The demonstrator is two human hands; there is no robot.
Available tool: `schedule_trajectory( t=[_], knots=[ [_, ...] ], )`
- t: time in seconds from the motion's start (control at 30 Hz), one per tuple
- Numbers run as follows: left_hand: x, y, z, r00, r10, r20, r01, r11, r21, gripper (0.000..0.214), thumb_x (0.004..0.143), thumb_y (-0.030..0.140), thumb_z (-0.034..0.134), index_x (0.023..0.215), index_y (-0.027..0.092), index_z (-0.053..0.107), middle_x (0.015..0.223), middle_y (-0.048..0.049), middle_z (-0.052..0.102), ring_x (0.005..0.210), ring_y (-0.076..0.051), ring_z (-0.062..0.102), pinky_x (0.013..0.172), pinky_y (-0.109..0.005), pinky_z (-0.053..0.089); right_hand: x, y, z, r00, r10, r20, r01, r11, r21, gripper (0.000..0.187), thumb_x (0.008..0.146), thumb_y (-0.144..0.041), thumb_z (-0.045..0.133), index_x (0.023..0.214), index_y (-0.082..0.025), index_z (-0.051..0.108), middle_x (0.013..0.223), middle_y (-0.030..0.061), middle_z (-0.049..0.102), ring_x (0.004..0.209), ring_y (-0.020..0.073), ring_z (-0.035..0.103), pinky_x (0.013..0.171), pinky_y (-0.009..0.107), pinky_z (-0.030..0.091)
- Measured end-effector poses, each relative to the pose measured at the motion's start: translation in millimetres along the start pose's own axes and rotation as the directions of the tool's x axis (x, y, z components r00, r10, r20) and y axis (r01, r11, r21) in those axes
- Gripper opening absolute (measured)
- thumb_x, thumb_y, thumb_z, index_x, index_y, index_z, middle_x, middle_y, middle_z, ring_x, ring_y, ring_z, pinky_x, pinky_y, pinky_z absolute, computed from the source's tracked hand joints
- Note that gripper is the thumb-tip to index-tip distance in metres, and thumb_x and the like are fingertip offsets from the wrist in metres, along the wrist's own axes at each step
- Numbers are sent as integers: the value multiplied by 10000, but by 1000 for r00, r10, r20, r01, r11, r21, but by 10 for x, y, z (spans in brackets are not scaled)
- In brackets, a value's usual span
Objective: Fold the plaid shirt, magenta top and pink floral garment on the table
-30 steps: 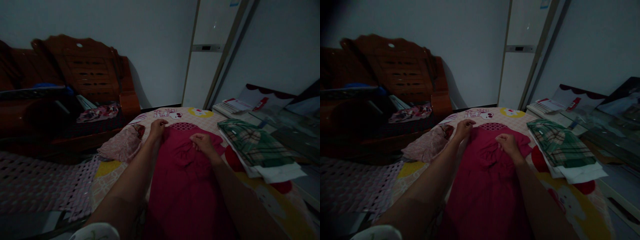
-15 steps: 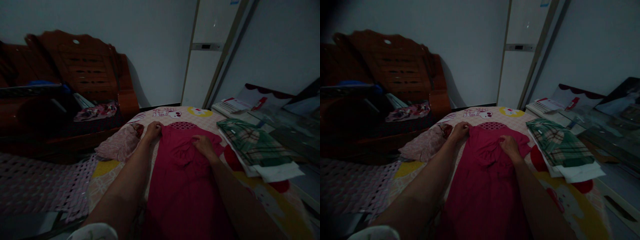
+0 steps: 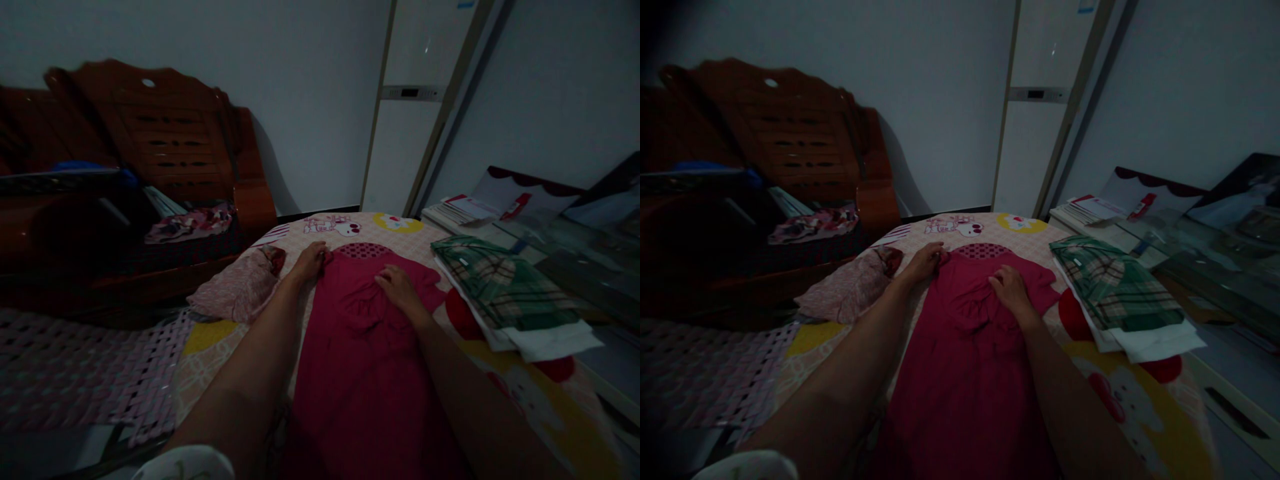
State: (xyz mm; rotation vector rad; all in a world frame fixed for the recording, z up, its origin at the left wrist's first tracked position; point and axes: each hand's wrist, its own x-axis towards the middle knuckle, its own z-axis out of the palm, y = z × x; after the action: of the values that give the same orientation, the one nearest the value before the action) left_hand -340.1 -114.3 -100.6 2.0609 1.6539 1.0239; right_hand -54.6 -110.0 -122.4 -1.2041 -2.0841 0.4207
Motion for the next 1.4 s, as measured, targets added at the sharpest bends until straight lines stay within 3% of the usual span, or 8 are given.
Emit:
schedule_trajectory(
  t=[0.23, 0.53, 0.67, 0.8, 1.03, 1.17, 1.27, 1.4],
  knots=[
    [61, -15, -16, 999, -45, 12, 44, 994, 102, 271, 763, 99, 502, 937, 175, 694, 1329, -129, 621, 1301, -264, 518, 1108, -435, 402, 10, -126, -68, 983, 159, -91, -127, 949, 289, 122, 688, -292, 601, 776, -208, 614, 848, 47, 705, 817, 211, 637, 779, 332, 505],
    [413, -6, -226, 949, -19, 315, -152, 849, 507, 275, 838, 111, 466, 946, 157, 715, 1503, -129, 467, 1229, -298, 563, 1060, -411, 413, -20, -133, -43, 938, 341, -59, -277, 842, 463, 255, 673, -448, 563, 796, -225, 554, 638, -7, 582, 540, 156, 542, 509, 258, 418],
    [411, -7, -271, 949, 23, 314, -187, 844, 502, 266, 876, 147, 467, 960, 168, 719, 1531, -121, 434, 1286, -335, 503, 1066, -461, 400, -15, -130, -65, 920, 379, -96, -324, 877, 355, 171, 673, -361, 543, 770, -225, 578, 651, 15, 611, 581, 180, 574, 536, 271, 429],
    [422, -61, -210, 946, -57, 318, -128, 837, 532, 302, 826, 98, 488, 1000, 172, 723, 1527, -114, 443, 1310, -331, 491, 1075, -460, 399, -23, -144, -81, 923, 353, -150, -345, 935, 81, 108, 652, -249, 546, 729, -221, 616, 680, 27, 650, 658, 198, 604, 615, 285, 450],
    [487, -98, -206, 901, 3, 433, -163, 929, 332, 252, 790, 112, 486, 815, 184, 727, 1172, -67, 703, 1387, -242, 409, 1131, -311, 324, 4, -199, -46, 966, 258, -31, -260, 954, -150, 250, 816, -328, 588, 979, -184, 710, 993, 116, 730, 938, 248, 663, 826, 331, 472],
    [427, -48, -224, 916, -39, 399, -116, 927, 356, 207, 853, 208, 530, 897, 178, 731, 1347, -86, 615, 1301, -245, 500, 1088, -307, 372, 2, -256, -64, 956, 294, -4, -287, 931, -227, 179, 824, -321, 605, 873, -182, 706, 921, 120, 727, 877, 253, 662, 767, 328, 452],
    [398, 31, -240, 924, -81, 372, -124, 860, 494, 213, 880, 294, 571, 958, 188, 738, 1506, -90, 475, 1299, -281, 500, 1096, -394, 374, -17, -284, -96, 948, 307, -83, -318, 921, -224, 146, 821, -286, 583, 856, -192, 688, 841, 82, 712, 804, 227, 648, 710, 304, 426],
    [381, 116, -219, 954, -1, 299, -215, 690, 691, 246, 926, 361, 550, 977, 222, 747, 1566, -50, 398, 1432, -349, 310, 1151, -653, 145, -48, -278, -94, 953, 273, -133, -300, 912, -279, 164, 870, -307, 568, 896, -183, 673, 832, 67, 704, 786, 208, 639, 686, 286, 405]
  ],
)
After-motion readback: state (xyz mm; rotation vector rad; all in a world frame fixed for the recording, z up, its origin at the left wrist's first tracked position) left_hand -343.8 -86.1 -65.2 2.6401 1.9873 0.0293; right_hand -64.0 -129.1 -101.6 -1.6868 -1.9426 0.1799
